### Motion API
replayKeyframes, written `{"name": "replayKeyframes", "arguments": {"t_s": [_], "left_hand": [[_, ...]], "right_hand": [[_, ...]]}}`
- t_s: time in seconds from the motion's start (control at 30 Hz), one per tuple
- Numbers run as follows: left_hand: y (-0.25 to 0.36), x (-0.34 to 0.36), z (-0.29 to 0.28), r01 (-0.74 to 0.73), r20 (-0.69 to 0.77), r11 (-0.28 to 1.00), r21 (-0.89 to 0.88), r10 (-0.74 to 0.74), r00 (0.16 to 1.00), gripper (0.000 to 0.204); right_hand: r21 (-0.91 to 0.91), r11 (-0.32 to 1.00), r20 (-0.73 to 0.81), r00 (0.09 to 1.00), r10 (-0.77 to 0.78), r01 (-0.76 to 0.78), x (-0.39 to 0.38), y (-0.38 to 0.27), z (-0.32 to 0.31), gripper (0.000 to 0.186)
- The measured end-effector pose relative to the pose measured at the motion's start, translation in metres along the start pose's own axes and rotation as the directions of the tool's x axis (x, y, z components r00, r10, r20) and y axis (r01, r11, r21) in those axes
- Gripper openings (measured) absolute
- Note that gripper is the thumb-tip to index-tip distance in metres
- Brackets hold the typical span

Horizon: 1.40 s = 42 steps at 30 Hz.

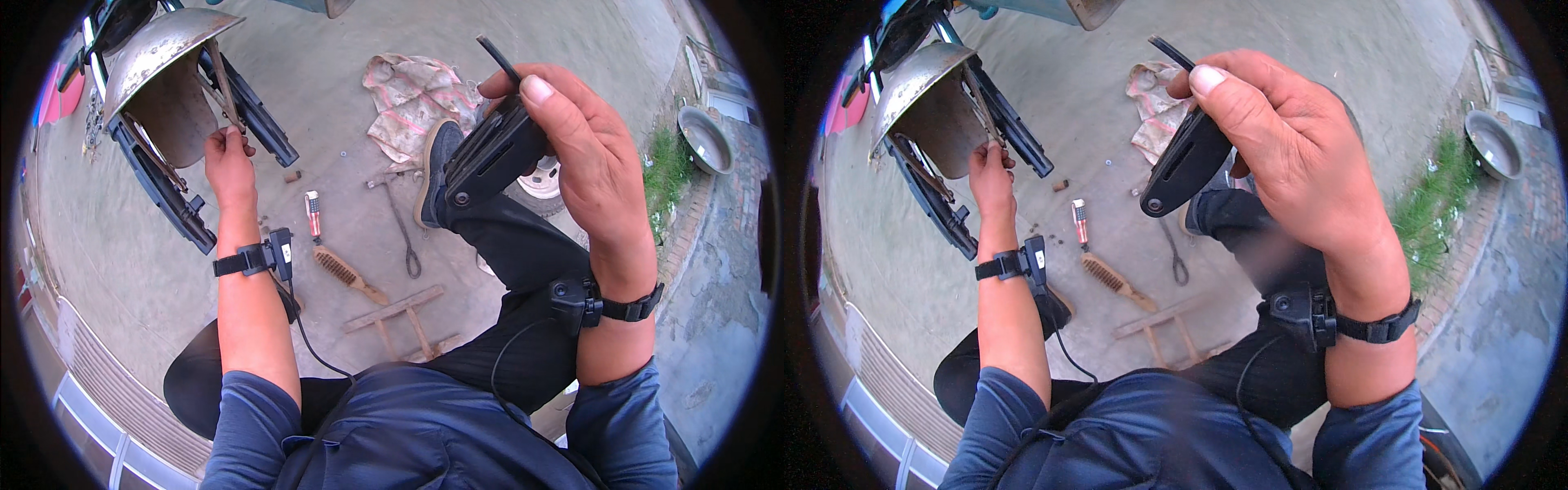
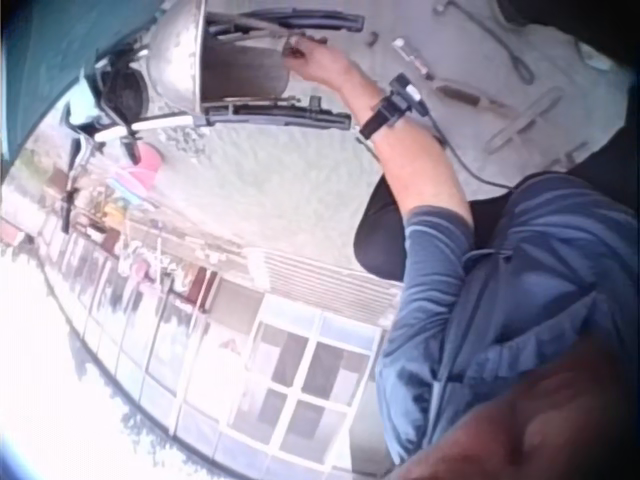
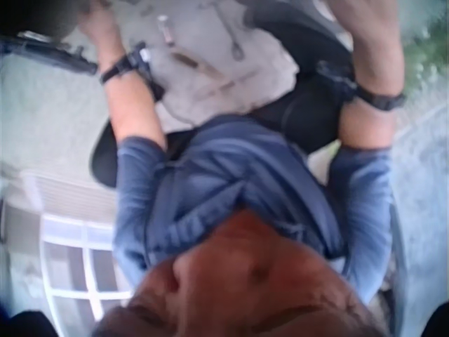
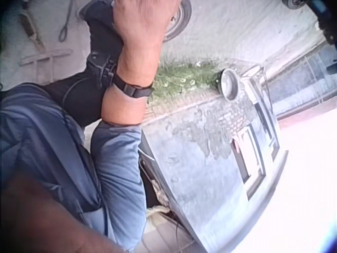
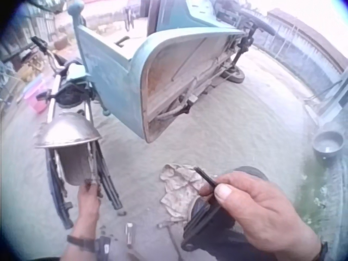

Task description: The person is repairing a vehicle's front mudguard. They use a wrench to loosen bolts, remove the mudguard, and then reattach it, tightening the bolts to secure it in place.

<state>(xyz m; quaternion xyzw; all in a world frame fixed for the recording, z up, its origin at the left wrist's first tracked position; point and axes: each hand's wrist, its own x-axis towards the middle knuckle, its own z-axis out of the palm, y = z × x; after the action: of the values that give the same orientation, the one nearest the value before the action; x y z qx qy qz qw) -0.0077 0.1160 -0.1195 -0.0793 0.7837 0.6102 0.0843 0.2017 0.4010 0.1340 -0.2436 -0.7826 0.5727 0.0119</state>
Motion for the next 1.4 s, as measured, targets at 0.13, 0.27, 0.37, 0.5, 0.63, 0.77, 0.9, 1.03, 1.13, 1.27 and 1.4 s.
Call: {"name": "replayKeyframes", "arguments": {"t_s": [0.13,0.27,0.37,0.5,0.63,0.77,0.9,1.03,1.13,1.27,1.4], "left_hand": [[0.003,0.000,-0.001,0.134,-0.008,0.991,-0.002,-0.134,0.991,0.028],[0.008,-0.004,0.003,0.146,-0.017,0.989,-0.033,-0.146,0.989,0.030],[0.006,-0.006,-0.002,0.141,0.022,0.987,-0.073,-0.140,0.990,0.030],[0.004,-0.009,-0.004,0.176,0.028,0.978,-0.111,-0.174,0.984,0.026],[-0.015,-0.019,-0.009,0.248,0.025,0.963,-0.107,-0.247,0.969,0.024],[-0.041,-0.046,-0.019,0.293,0.078,0.956,0.015,-0.293,0.953,0.020],[-0.052,-0.067,-0.016,0.375,0.133,0.926,0.056,-0.379,0.916,0.024],[-0.058,-0.074,-0.015,0.389,0.173,0.917,0.089,-0.399,0.901,0.027],[-0.062,-0.073,-0.021,0.413,0.186,0.903,0.119,-0.429,0.884,0.028],[-0.072,-0.073,-0.026,0.431,0.171,0.891,0.141,-0.450,0.876,0.028],[-0.084,-0.073,-0.030,0.441,0.155,0.877,0.189,-0.471,0.869,0.028]], "right_hand": [[0.002,1.000,0.008,1.000,-0.025,0.025,0.002,0.005,0.001,0.041],[-0.020,0.999,-0.007,0.999,-0.036,0.036,0.002,0.006,0.001,0.041],[-0.046,0.997,0.002,0.998,-0.062,0.062,0.004,0.007,0.002,0.041],[-0.056,0.998,-0.015,1.000,-0.018,0.018,0.004,0.008,0.007,0.040],[-0.031,0.999,0.020,0.999,-0.026,0.027,0.015,0.025,0.015,0.036],[-0.168,0.982,0.200,0.973,0.117,-0.084,0.038,0.062,0.031,0.040],[-0.468,0.881,0.295,0.927,0.233,-0.072,0.076,0.125,0.063,0.046],[-0.648,0.760,0.321,0.921,0.219,0.045,0.104,0.187,0.100,0.050],[-0.677,0.733,0.262,0.911,0.319,-0.062,0.117,0.211,0.122,0.051],[-0.667,0.736,0.189,0.931,0.313,-0.112,0.130,0.254,0.133,0.050],[-0.728,0.669,0.198,0.887,0.417,-0.151,0.142,0.276,0.136,0.049]]}}
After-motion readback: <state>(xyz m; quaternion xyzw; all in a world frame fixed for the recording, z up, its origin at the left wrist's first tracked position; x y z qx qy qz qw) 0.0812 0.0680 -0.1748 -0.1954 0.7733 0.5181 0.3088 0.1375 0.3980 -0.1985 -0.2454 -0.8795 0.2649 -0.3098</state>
